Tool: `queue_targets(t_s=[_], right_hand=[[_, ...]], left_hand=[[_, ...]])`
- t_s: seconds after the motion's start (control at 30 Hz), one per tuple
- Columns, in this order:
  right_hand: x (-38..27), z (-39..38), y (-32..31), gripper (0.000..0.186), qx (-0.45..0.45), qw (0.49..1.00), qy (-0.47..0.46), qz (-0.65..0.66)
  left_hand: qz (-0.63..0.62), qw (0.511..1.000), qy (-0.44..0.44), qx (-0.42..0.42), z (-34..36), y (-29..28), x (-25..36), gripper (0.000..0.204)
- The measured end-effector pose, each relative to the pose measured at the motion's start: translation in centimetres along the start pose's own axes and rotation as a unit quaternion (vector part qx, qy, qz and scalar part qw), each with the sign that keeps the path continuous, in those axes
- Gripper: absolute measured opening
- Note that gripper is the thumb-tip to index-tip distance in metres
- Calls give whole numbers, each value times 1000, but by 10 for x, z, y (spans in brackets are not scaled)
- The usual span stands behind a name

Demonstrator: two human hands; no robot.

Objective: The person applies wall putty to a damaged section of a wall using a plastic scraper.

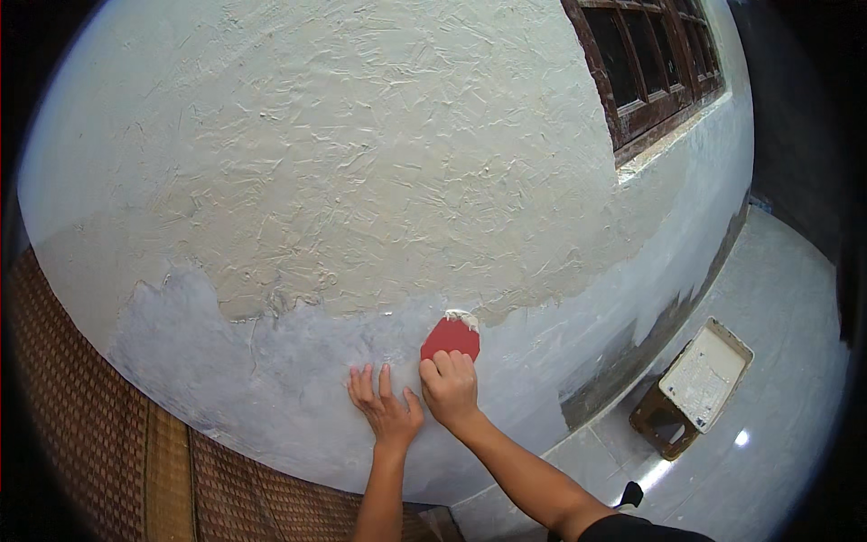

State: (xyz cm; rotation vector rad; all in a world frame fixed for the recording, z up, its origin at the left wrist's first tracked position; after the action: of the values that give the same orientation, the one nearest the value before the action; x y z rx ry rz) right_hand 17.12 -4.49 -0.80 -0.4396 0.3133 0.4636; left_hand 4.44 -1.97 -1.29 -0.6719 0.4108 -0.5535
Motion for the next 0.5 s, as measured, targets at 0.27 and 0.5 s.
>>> queue_targets(t_s=[0.27, 0.5], right_hand=[[-4, -1, 24, 18, -56, 998, 15, -31], [-9, -30, -3, 16, -125, 990, -18, 55]], left_hand=[[-2, 1000, 10, -15, -6, 18, -11, 67], [-110, 993, 22, -30, -9, 19, -16, 73]])
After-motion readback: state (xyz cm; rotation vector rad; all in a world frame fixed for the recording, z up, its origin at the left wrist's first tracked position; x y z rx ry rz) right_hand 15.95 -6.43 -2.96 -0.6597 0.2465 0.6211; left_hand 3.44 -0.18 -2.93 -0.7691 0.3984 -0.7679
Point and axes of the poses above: each hand's wrist, its own z-axis towards the middle knuckle, its own y-axis out of the palm, x = y × z, the point moved 6 cm from there along z, towards the middle knuckle, and after that the axes turned 15 degrees about -x, right-handed, at the moved point
